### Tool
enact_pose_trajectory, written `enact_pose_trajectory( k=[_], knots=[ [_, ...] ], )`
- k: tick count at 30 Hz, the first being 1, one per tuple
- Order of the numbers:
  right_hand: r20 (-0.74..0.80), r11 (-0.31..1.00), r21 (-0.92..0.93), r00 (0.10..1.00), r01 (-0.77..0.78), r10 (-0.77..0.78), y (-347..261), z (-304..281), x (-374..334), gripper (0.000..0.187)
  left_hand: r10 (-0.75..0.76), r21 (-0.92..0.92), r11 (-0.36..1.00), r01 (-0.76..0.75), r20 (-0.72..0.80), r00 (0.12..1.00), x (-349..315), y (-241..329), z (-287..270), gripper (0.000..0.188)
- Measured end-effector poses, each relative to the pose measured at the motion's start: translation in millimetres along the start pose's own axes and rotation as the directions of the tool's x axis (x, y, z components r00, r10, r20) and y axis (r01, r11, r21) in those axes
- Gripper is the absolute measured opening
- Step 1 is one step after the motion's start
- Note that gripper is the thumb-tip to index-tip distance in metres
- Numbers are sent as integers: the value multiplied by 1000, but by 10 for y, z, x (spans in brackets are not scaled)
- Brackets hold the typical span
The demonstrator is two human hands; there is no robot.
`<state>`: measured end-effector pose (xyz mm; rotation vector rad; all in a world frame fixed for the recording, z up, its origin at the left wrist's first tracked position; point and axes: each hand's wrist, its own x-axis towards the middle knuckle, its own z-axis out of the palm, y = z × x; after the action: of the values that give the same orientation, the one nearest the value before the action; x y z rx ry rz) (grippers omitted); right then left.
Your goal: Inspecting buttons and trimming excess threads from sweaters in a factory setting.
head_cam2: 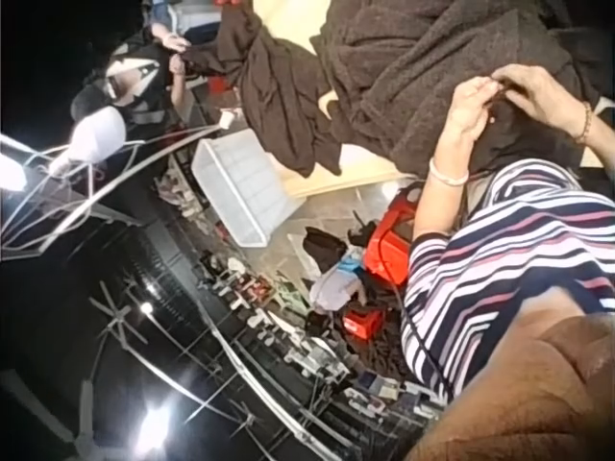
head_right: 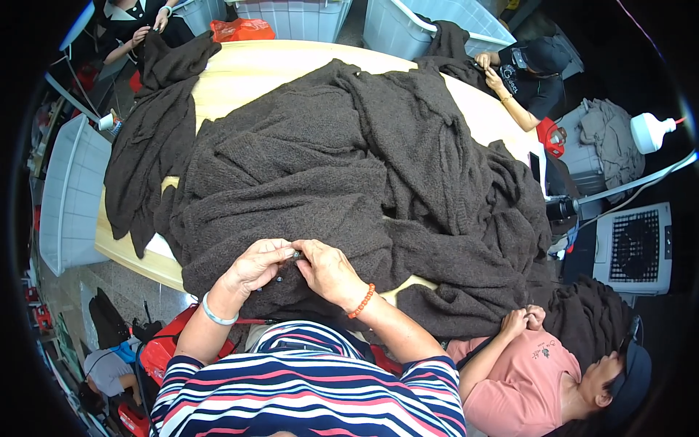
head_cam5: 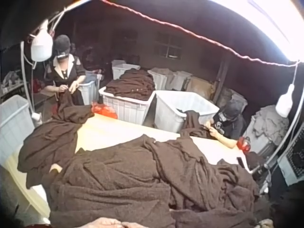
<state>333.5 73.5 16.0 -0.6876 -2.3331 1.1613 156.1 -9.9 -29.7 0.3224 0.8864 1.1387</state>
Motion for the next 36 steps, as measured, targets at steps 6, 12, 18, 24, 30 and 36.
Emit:
enact_pose_trajectory(
  k=[6,12,18,24,30,36],
  knots=[
    [8,1000,7,1000,-30,30,-12,13,-8,29,27,99,995,-27,3,1000,-14,-8,-14,15],
    [66,997,-57,996,-60,64,-34,6,-8,24,55,174,983,-52,-8,998,-62,-60,-54,16],
    [126,990,-111,987,-87,101,-57,-82,4,20,396,722,619,-308,52,917,-208,-58,180,29],
    [164,994,-113,986,-6,25,-73,-96,56,20,628,891,263,-370,133,766,-205,-106,208,11],
    [249,993,-113,968,19,10,-63,-125,39,22,652,878,250,-408,159,742,-189,-181,169,9],
    [254,993,-112,966,-22,50,-76,-105,2,21,644,874,301,-381,108,757,-163,-217,177,7]
  ],
)
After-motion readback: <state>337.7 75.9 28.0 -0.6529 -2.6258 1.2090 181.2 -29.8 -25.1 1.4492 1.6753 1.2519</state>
